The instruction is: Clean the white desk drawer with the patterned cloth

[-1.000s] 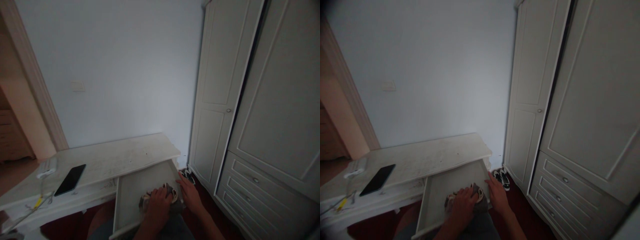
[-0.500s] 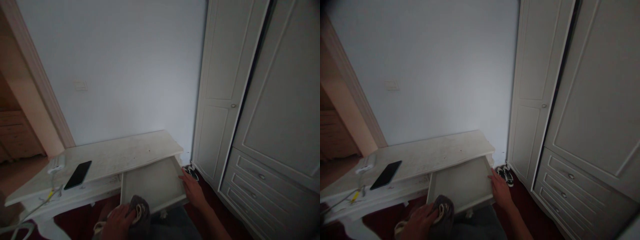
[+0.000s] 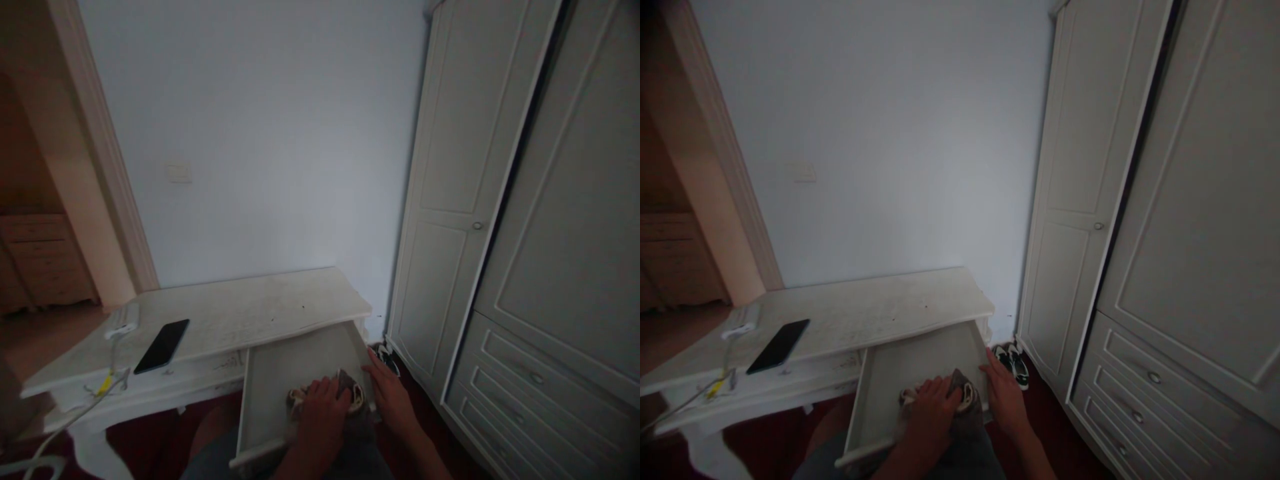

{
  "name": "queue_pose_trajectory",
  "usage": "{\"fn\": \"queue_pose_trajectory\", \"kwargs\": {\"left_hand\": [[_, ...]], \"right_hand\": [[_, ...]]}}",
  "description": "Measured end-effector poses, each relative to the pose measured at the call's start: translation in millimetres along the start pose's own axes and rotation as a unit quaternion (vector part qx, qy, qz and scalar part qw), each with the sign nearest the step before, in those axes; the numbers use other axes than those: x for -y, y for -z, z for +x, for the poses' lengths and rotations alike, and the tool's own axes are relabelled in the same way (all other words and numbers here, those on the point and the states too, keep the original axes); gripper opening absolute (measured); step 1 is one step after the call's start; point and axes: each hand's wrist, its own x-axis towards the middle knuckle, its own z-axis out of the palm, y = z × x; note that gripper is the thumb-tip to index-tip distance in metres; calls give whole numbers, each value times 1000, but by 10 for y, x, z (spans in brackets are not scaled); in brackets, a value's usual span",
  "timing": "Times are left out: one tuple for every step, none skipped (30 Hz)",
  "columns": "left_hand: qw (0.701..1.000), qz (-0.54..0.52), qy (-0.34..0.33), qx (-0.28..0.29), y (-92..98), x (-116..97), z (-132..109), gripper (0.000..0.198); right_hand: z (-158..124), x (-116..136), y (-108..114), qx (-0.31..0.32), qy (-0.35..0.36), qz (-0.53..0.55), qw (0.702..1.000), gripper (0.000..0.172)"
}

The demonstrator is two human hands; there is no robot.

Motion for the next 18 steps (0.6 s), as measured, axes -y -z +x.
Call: {"fn": "queue_pose_trajectory", "kwargs": {"left_hand": [[1000,-8,5,-1,-20,2,2,50],[1000,-14,12,0,-43,37,-17,53],[1000,-17,21,3,-66,102,-55,56],[999,-14,31,5,-88,191,-108,59],[999,-4,42,3,-108,297,-174,62],[998,11,55,-4,-124,413,-251,63],[997,30,71,-18,-134,531,-335,64],[995,44,82,-33,-138,643,-424,64],[994,58,88,-38,-134,744,-515,66],[992,75,93,-41,-124,828,-605,68],[990,93,100,-42,-110,891,-690,70],[987,114,109,-40,-93,931,-766,73],[983,134,119,-38,-77,949,-832,76],[979,151,130,-36,-64,947,-884,79],[976,165,139,-35,-55,928,-923,80],[973,173,146,-38,-51,897,-946,79],[972,178,147,-47,-50,856,-954,76],[972,178,144,-60,-52,809,-947,72]], "right_hand": [[-6,-12,-12,-1,2,1,1000,43],[-10,-22,-21,-2,4,0,1000,44],[-11,-27,-26,-3,5,0,1000,45],[-10,-28,-26,-3,5,-1,1000,46],[-6,-23,-23,-2,3,-2,1000,46],[-2,-13,-16,-1,0,-2,1000,46],[4,-1,-8,1,-4,-2,1000,46],[9,12,0,3,-10,-2,1000,46],[13,26,7,7,-16,-2,1000,46],[16,37,11,11,-22,-1,1000,47],[19,47,12,14,-28,0,999,47],[20,54,12,15,-34,2,999,47],[20,60,11,15,-37,4,999,47],[20,64,10,13,-39,7,999,46],[19,67,10,9,-40,10,999,46],[19,70,13,6,-39,12,999,45],[18,74,18,5,-37,14,999,44],[19,78,26,5,-35,14,999,44]]}}
